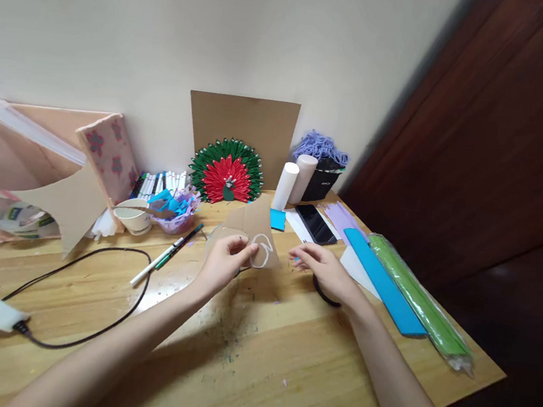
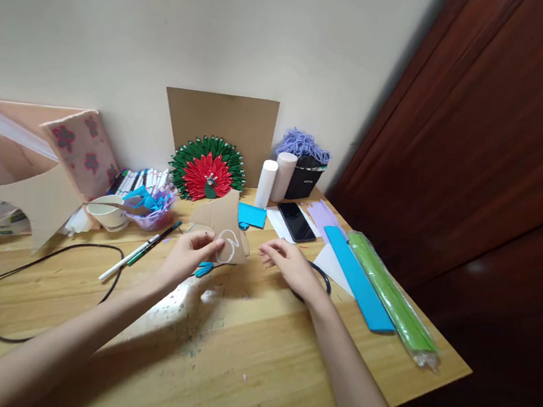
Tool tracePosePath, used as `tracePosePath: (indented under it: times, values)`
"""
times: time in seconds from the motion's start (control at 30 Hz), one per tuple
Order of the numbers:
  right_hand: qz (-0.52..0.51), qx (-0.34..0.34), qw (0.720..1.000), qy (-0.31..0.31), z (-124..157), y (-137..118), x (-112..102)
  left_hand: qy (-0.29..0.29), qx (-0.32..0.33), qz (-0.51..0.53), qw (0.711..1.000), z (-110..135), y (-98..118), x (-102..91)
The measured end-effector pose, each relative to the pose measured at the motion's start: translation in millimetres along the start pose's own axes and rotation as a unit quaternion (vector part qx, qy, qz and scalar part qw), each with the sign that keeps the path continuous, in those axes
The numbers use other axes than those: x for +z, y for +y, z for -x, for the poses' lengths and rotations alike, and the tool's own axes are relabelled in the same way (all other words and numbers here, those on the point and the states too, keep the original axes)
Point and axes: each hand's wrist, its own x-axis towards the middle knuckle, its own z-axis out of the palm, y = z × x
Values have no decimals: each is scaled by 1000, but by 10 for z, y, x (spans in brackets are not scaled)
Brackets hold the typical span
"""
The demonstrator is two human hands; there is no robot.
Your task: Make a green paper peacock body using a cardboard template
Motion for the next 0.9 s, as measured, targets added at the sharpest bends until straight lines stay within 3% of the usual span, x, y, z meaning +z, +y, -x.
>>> tracePosePath:
  times: [0.07,0.13,0.2,0.27,0.37,0.47,0.5,0.57,0.7,0.8,0.9]
  values:
    - [176,42,980,85,97,214,-270,19,-3,25,999,-127,42,88]
    - [297,107,941,121,194,437,-430,41,-3,46,998,-235,66,160]
    - [342,128,922,130,259,607,-473,71,2,70,995,-320,68,224]
    - [339,123,924,130,287,688,-443,100,8,97,990,-379,62,277]
    - [253,116,951,136,297,640,-359,130,18,110,985,-425,58,312]
    - [31,108,986,123,295,438,-237,151,34,65,986,-447,55,294]
    - [-59,93,990,92,285,354,-176,157,36,49,986,-454,50,282]
    - [-213,52,976,13,239,189,-18,171,33,24,984,-468,29,259]
    - [-399,23,910,-114,75,-2,369,192,39,-4,981,-476,-31,250]
    - [-428,63,890,-149,13,-7,589,183,51,0,982,-439,-70,299]
    - [-387,70,907,-148,61,32,691,162,41,-11,986,-366,-104,396]
